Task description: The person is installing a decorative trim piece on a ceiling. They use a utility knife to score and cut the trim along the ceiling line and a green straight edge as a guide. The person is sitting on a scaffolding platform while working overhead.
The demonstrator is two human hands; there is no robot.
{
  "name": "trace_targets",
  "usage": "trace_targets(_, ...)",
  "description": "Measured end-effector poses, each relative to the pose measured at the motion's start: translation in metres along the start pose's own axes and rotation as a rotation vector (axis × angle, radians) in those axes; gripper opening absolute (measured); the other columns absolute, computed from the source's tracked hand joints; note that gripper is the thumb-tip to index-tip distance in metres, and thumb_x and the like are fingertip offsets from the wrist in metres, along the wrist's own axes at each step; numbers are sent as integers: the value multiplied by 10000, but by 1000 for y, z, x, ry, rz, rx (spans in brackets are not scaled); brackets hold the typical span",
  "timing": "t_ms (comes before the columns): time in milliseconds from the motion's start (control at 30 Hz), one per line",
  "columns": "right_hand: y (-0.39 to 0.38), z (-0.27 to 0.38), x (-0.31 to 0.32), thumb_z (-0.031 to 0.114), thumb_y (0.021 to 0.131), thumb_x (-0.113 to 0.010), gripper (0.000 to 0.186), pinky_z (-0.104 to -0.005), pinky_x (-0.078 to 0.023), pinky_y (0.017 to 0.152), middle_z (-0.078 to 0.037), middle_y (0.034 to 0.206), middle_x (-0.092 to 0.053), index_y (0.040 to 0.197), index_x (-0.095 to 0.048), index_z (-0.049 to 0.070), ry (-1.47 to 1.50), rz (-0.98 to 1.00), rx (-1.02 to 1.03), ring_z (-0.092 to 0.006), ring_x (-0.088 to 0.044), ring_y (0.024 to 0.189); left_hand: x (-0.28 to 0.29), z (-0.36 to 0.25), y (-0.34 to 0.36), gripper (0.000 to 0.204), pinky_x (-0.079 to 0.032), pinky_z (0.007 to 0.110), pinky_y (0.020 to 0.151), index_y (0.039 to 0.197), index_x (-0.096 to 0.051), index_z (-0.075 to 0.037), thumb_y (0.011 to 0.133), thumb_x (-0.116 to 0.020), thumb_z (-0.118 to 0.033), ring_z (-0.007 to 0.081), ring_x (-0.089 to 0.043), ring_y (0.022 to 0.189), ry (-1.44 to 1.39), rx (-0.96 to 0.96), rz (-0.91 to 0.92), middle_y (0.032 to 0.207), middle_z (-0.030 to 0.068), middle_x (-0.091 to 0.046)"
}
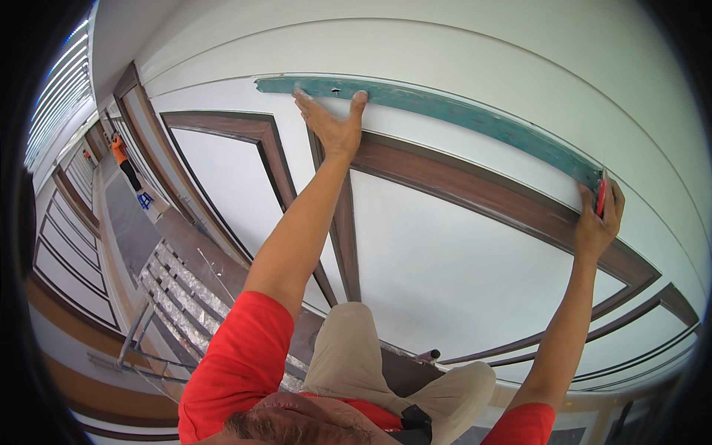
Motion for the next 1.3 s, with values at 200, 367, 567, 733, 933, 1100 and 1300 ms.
trace_targets(200, -1, 7, 2, 181, 855, -851, 416, -339, -503, 963, -128, 1242, -649, 1211, -712, 17, -27, -6, -12, -255, -638, 1118, -2, 4, 0, 1457, -38, 560, 1266, 1557, 19, 161, 732, -786, -731, 495, -20, 1552, 36, -16, -15, 1625, 401, -61)
trace_targets(367, 3, 24, 5, 174, 818, -872, 465, -349, -518, 934, -133, 1226, -653, 1228, -712, 26, -63, -33, 32, -269, -650, 1076, -5, 9, 3, 1458, -22, 538, 1270, 1561, 6, 155, 724, -787, -737, 486, 1, 1556, 6, -25, -24, 1631, 398, -44)
trace_targets(567, 1, 23, -2, 81, 765, -891, 527, -336, -552, 875, -115, 1191, -649, 1262, -717, 77, 59, -53, 24, -247, -661, 1025, -5, 17, 8, 1500, -30, 548, 1271, 1560, 31, 155, 699, -792, -757, 479, -4, 1558, 37, -11, 2, 1639, 381, -47)
trace_targets(733, 1, 19, 0, 61, 762, -891, 522, -334, -557, 871, -104, 1189, -642, 1255, -719, 68, 108, -58, 0, -228, -660, 1030, -6, 10, 6, 1551, -49, 553, 1274, 1554, 35, 161, 650, -822, -762, 482, -11, 1557, 62, -20, 9, 1633, 383, -69)
trace_targets(933, 1, 18, 0, 61, 767, -887, 506, -337, -566, 861, -99, 1194, -640, 1245, -724, 74, 155, -52, -26, -226, -667, 1032, -4, 15, 7, 1554, -52, 537, 1280, 1549, 38, 167, 651, -813, -774, 486, -14, 1555, 95, -12, 20, 1628, 389, -65)
trace_targets(1100, 1, 17, 2, 54, 774, -882, 508, -308, -555, 876, -97, 1209, -639, 1257, -726, 81, 122, -62, -14, -201, -660, 1025, -6, 18, 8, 1582, -45, 542, 1279, 1537, 36, 187, 631, -811, -795, 493, -10, 1553, 95, -16, 13, 1618, 409, -58)
trace_targets(1300, 2, 17, 1, 94, 773, -888, 489, -337, -571, 843, -102, 1185, -646, 1236, -730, 80, 92, -66, -6, -234, -674, 1010, -5, 11, 8, 1579, -25, 536, 1279, 1533, 33, 195, 635, -805, -797, 486, -2, 1556, 83, -32, 23, 1618, 418, -35)
Point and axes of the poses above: each hand's wrist, its own y-axis towards the middle knuckle, its own x-axis out of the back of the hand, z = x × y, the point moved 6 cm from there along y, towards the middle knuckle
